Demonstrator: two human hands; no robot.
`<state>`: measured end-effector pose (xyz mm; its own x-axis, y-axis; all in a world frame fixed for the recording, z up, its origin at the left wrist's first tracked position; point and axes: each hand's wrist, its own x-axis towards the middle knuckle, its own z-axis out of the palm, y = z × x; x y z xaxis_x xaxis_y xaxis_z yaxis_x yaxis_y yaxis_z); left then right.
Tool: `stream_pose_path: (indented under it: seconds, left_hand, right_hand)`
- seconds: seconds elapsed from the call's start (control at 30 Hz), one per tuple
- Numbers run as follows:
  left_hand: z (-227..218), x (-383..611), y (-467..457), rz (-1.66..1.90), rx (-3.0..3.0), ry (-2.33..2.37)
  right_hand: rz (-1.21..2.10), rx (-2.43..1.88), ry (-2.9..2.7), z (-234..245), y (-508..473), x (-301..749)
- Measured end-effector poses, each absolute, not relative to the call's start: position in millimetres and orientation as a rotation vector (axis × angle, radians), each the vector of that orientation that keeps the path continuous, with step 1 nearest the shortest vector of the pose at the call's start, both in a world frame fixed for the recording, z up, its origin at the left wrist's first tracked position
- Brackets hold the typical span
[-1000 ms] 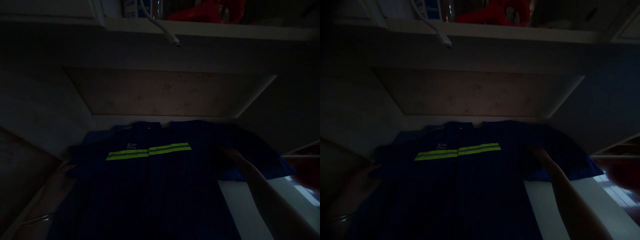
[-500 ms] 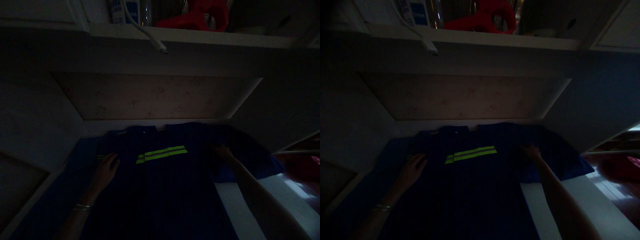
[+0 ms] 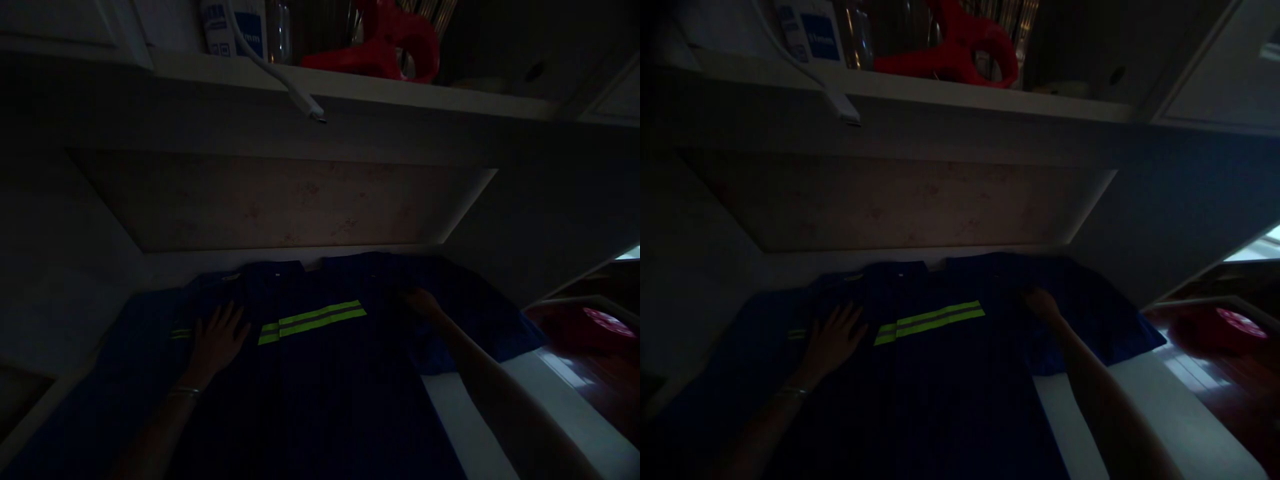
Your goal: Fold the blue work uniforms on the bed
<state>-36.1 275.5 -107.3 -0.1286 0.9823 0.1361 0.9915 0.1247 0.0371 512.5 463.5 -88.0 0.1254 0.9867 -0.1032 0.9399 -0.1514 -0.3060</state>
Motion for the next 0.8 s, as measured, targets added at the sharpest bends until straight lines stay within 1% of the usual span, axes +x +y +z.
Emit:
stream_pose_path:
  seconds: [0.1,0.23,0.37,0.53,0.67,0.73,0.8]
  left_hand:
    - [-119,-30,276,-0.147,-2.063,-2.28]
    - [-122,-31,274,-0.123,-2.053,-2.284]
    - [-120,-32,274,-0.16,-2.058,-2.275]
    - [-120,-29,273,-0.223,-2.025,-2.267]
    - [-122,-30,273,-0.248,-2.014,-2.26]
    - [-122,-31,272,-0.276,-2.004,-2.256]
    - [-122,-30,272,-0.315,-1.987,-2.253]
  right_hand:
    - [0.38,-2.21,-1.961,-88,468,500]
    - [0.349,-2.22,-1.963,-83,486,493]
    - [0.405,-2.194,-2.053,-69,505,497]
    - [0.39,-2.06,-2.186,-50,508,504]
    - [0.374,-1.998,-2.091,-23,498,496]
    - [0.344,-1.922,-2.094,-1,490,480]
    - [0.394,-1.818,-2.116,23,478,454]
